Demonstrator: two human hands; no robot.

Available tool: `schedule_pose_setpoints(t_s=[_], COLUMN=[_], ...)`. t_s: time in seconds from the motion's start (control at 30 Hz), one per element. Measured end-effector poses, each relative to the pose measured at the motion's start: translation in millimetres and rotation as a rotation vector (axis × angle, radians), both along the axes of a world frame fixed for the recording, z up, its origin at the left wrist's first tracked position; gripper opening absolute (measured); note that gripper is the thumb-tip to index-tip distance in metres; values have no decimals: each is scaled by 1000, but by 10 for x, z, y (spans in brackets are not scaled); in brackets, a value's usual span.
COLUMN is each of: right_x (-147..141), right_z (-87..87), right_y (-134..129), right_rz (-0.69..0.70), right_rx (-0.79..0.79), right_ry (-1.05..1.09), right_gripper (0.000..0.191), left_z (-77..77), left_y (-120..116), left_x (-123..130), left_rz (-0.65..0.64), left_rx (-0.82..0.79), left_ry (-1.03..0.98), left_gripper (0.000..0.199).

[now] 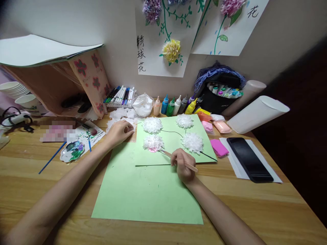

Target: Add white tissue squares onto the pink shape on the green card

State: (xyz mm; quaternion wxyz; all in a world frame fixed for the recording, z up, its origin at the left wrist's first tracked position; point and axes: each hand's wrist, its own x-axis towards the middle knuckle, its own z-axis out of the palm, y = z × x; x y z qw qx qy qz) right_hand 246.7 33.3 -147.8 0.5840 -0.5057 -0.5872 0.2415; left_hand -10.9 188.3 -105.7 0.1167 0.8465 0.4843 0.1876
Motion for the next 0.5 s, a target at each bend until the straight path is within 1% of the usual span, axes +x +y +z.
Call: schedule_pose_setpoints(t_s=[0.13, 0.27, 0.37, 0.5], right_x=[10, 12, 12, 5], right_z=[-17, -30, -34, -19], right_y=[-1, -3, -1, 0], right_rz=[18, 22, 20, 17], right_rx=[16, 15, 15, 24], right_ry=[6, 9, 1, -11], right_gripper=[41, 40, 40, 42], left_z=[-48, -94, -96, -66], left_y=[13, 43, 51, 42], left_x=[-5, -16, -12, -4], left_rz=[-5, 11, 24, 38], left_rx=[24, -18, -28, -1], left_ry=[9, -47, -64, -95], left_gripper=[14, 13, 12, 12])
